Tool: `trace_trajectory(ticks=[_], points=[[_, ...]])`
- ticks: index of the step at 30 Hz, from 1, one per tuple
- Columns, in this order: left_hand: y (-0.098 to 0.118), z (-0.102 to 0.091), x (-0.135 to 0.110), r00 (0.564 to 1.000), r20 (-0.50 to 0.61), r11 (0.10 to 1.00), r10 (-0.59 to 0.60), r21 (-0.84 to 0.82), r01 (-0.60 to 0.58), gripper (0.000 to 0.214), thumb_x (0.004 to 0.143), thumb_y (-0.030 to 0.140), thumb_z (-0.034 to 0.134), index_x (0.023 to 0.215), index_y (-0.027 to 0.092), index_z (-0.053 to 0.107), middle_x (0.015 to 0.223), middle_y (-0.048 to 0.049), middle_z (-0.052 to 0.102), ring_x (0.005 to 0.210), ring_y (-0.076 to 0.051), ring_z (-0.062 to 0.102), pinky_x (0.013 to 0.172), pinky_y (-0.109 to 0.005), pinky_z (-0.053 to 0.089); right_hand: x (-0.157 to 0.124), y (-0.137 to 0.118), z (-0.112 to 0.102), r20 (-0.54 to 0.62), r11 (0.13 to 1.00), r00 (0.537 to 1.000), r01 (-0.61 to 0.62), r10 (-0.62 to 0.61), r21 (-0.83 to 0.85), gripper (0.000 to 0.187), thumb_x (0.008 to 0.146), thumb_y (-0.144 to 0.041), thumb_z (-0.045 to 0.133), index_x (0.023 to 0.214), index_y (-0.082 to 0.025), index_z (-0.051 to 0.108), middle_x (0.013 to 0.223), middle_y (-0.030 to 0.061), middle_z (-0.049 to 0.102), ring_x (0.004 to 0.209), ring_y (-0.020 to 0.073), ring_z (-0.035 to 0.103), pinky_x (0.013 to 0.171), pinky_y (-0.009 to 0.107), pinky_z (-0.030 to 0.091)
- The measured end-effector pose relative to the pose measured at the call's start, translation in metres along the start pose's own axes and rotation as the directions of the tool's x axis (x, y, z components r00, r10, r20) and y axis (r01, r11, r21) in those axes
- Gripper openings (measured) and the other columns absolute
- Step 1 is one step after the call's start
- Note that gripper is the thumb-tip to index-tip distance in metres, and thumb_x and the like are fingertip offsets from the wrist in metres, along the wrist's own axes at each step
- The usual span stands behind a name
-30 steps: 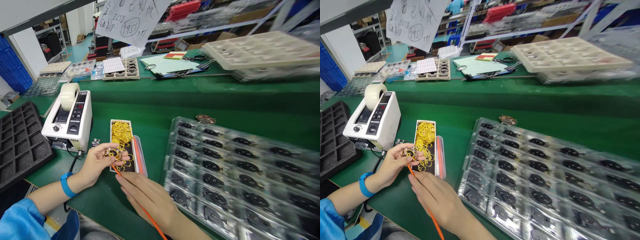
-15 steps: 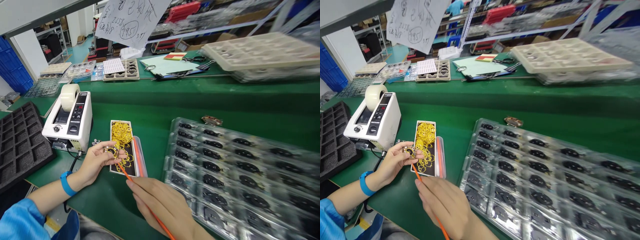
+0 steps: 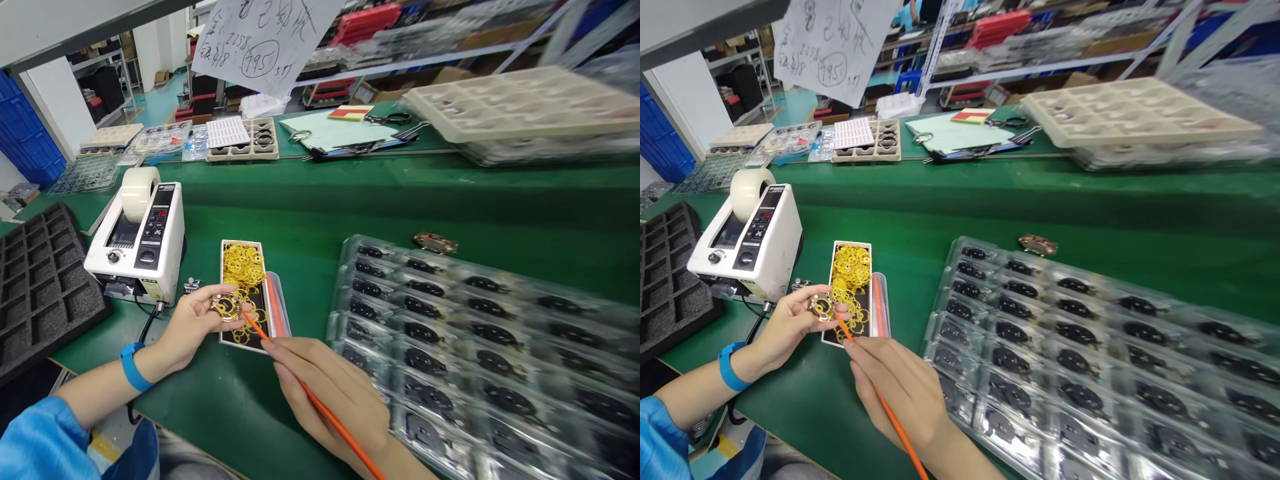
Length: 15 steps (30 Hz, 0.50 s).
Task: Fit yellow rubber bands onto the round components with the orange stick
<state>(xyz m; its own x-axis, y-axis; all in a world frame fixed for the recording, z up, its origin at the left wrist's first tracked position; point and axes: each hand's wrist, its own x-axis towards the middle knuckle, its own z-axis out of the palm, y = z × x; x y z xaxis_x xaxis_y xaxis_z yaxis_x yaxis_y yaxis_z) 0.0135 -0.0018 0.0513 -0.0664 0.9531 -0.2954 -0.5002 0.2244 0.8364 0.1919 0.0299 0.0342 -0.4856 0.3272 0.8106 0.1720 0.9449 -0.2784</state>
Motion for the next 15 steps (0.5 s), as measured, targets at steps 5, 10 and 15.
trace_trajectory(ticks=[5,10,15], points=[[0.0014,-0.0006,-0.0005,0.999,-0.025,0.999,-0.022,0.039,0.023,0.041,0.064,0.014,0.072,0.104,0.014,0.063,0.083,-0.0058,0.075,0.079,-0.019,0.073,0.084,-0.034,0.056,-0.0023,-0.0018,-0.0001,-0.087,0.962,0.968,-0.218,0.235,0.166,0.028,0.088,-0.001,0.048,0.105,-0.018,0.064,0.085,0.0071,0.066,0.073,0.016,0.065,0.061,0.027,0.052],[0.0007,-0.0018,0.0008,0.999,-0.038,0.997,0.006,0.083,-0.002,0.037,0.063,0.022,0.079,0.095,0.013,0.062,0.072,-0.0058,0.073,0.064,-0.017,0.071,0.061,-0.024,0.054,0.0032,-0.0014,-0.002,-0.088,0.888,0.905,-0.382,0.415,0.257,0.022,0.09,-0.007,0.05,0.092,-0.022,0.066,0.08,0.0039,0.066,0.069,0.0157,0.064,0.058,0.026,0.052],[0.0012,-0.0014,-0.0013,0.999,-0.023,0.987,0.025,0.162,-0.021,0.031,0.063,0.023,0.077,0.088,0.012,0.063,0.064,-0.0038,0.07,0.056,-0.016,0.068,0.053,-0.024,0.051,0.0043,-0.0018,-0.0025,-0.088,0.875,0.897,-0.394,0.433,0.281,0.02,0.092,-0.011,0.05,0.091,-0.021,0.067,0.077,0.0042,0.068,0.067,0.0167,0.065,0.057,0.028,0.052]])
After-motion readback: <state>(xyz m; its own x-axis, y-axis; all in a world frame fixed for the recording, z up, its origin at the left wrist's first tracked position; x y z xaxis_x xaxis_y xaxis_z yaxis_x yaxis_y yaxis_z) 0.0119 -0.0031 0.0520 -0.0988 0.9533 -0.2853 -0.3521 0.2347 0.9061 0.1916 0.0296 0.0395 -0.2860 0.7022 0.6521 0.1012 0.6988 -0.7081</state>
